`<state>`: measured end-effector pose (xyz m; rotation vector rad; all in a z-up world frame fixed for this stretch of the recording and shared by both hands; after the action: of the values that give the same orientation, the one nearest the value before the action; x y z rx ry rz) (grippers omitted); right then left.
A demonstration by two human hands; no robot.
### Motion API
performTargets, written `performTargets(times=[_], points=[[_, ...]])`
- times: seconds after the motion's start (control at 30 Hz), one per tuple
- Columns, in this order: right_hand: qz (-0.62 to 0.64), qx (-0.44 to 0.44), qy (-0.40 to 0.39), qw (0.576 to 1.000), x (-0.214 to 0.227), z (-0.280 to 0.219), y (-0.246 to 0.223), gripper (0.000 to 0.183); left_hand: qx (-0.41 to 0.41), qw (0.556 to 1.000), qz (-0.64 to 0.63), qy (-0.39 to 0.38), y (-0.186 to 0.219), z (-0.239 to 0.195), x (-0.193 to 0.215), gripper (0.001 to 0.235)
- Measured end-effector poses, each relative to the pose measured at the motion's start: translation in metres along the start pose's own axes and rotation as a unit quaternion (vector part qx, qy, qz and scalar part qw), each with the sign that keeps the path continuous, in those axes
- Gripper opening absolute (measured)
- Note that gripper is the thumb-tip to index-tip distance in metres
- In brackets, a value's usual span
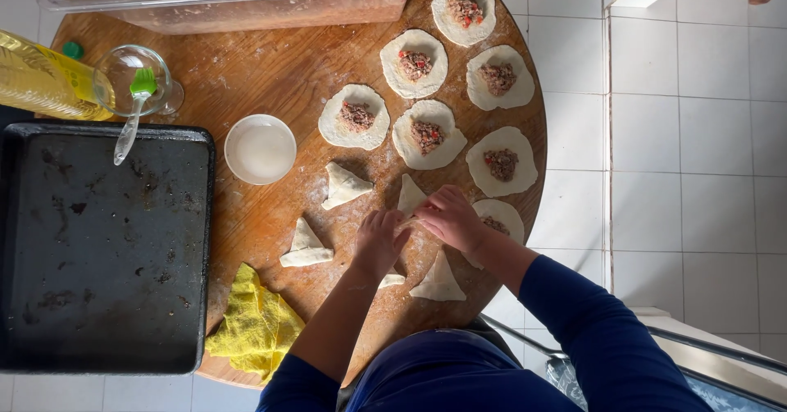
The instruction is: Folding and sealing meat-filled dough circles into triangular pastries on a wooden table.
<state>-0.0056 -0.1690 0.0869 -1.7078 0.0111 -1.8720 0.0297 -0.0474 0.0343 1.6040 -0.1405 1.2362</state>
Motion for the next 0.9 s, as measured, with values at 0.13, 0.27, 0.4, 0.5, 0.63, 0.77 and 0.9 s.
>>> performTargets(times=[0.13, 0.27, 0.4, 0.5, 0.63, 0.77, 0.9], points=[[0.059, -0.002, 0.037, 0.998, -0.014, 0.001, 0.013, 0.021, 0.056, 0.998, -0.003, -0.013, -0.020, -0.006, -0.010, 0.022], [0.090, -0.078, 0.042, 0.992, -0.028, 0.005, 0.039, 0.026, 0.226, 0.967, -0.108, -0.053, -0.050, -0.004, -0.009, 0.019], [0.039, -0.104, 0.031, 0.993, -0.020, 0.004, 0.043, 0.032, 0.228, 0.973, -0.037, -0.019, -0.054, -0.001, -0.005, 0.015], [0.041, -0.053, 0.026, 0.997, 0.007, -0.004, 0.024, 0.035, 0.226, 0.973, -0.039, -0.021, -0.053, -0.007, -0.015, 0.015], [0.031, -0.052, 0.029, 0.998, 0.003, -0.016, 0.031, 0.018, 0.192, 0.977, 0.087, -0.037, -0.029, 0.005, -0.032, 0.024], [0.022, -0.082, 0.008, 0.996, -0.014, -0.016, 0.043, 0.022, 0.074, 0.993, 0.082, -0.042, 0.018, 0.037, -0.044, 0.048], [-0.042, -0.157, -0.011, 0.987, -0.016, -0.016, 0.056, 0.024, 0.097, 0.993, 0.027, -0.058, -0.002, 0.055, -0.061, 0.063]])
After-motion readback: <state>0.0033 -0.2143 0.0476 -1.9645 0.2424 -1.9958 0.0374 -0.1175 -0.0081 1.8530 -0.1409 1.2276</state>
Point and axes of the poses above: each hand's wrist, its own z-axis towards the middle knuckle, its own x-axis out of the back of the hand, y = z × x, the point moved 10 cm from there along z, towards the middle knuckle, and after that the axes turned 13 degrees about -y, right-handed, at the moved point
